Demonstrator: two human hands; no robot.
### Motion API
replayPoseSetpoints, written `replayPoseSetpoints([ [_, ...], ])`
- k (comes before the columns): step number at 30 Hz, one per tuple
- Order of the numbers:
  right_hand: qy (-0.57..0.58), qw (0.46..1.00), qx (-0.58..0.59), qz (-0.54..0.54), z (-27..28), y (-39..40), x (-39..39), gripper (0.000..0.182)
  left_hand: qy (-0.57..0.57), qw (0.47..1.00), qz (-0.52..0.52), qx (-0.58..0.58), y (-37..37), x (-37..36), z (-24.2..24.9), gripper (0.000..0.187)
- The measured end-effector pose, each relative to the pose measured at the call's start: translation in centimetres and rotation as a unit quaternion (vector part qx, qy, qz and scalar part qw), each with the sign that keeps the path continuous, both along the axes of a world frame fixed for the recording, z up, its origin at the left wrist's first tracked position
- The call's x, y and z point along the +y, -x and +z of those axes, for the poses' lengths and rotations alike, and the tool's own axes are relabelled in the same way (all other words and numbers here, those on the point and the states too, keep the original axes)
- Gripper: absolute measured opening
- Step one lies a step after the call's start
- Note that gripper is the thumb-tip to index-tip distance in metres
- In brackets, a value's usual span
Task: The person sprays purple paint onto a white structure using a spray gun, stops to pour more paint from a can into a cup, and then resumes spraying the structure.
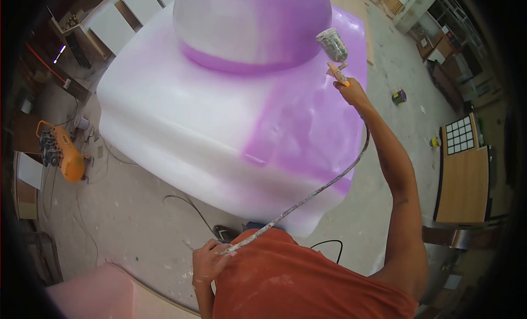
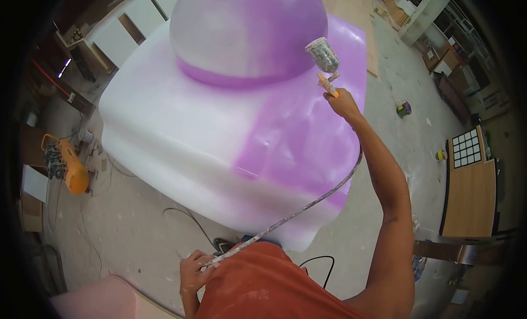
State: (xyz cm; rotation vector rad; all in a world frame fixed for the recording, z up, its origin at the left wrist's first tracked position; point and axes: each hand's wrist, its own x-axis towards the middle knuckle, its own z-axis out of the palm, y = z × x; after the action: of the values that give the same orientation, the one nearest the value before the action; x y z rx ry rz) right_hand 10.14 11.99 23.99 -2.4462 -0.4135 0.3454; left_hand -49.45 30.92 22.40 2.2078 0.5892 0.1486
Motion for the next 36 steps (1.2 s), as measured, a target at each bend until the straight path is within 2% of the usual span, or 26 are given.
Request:
replayPoseSetpoints([
  [2,-0.022,1.000,-0.008,-0.008,0.0,-0.2,0.0,0.031,0.003,1.000,0.005,0.017,-0.1,-0.1,0.2,0.022],
  [4,-0.035,0.995,0.094,-0.009,1.0,2.5,0.2,0.032,-0.005,1.000,0.016,0.011,0.7,0.6,-0.2,0.022],
  [7,-0.009,0.986,0.161,0.032,1.8,7.1,0.7,0.029,-0.008,0.999,0.040,0.021,2.5,1.8,0.1,0.021],
  [8,0.009,0.984,0.175,0.041,3.6,9.9,1.7,0.030,-0.003,0.998,0.051,0.035,3.2,2.2,0.3,0.021],
  [11,-0.011,0.972,0.221,0.082,3.9,13.5,2.7,0.027,0.007,0.997,0.073,0.021,4.6,3.2,0.5,0.021],
  [16,-0.017,0.909,0.379,0.174,5.6,15.7,3.2,0.022,-0.003,0.995,0.098,0.020,6.3,4.0,1.4,0.020],
  [17,-0.049,0.903,0.395,0.161,6.0,16.0,3.5,0.015,0.008,0.994,0.108,0.016,6.5,4.1,1.3,0.019],
  [18,-0.048,0.904,0.394,0.162,5.8,16.4,3.8,0.015,0.008,0.994,0.109,0.015,7.1,4.2,0.9,0.019],
  [21,-0.030,0.954,0.276,0.117,5.0,15.1,4.1,0.021,0.013,0.993,0.115,-0.009,7.8,4.0,0.3,0.019],
  [26,-0.045,0.980,0.186,0.045,2.0,8.8,4.1,0.031,0.003,0.996,0.089,-0.032,6.6,3.3,-0.2,0.020],
  [30,-0.068,0.993,0.095,-0.018,1.2,6.8,4.7,0.036,-0.005,0.997,0.077,-0.022,5.6,2.9,0.5,0.021],
  [36,-0.109,0.990,0.087,-0.027,1.8,6.7,4.4,0.032,-0.011,0.997,0.082,-0.005,6.4,3.3,0.0,0.021],
])
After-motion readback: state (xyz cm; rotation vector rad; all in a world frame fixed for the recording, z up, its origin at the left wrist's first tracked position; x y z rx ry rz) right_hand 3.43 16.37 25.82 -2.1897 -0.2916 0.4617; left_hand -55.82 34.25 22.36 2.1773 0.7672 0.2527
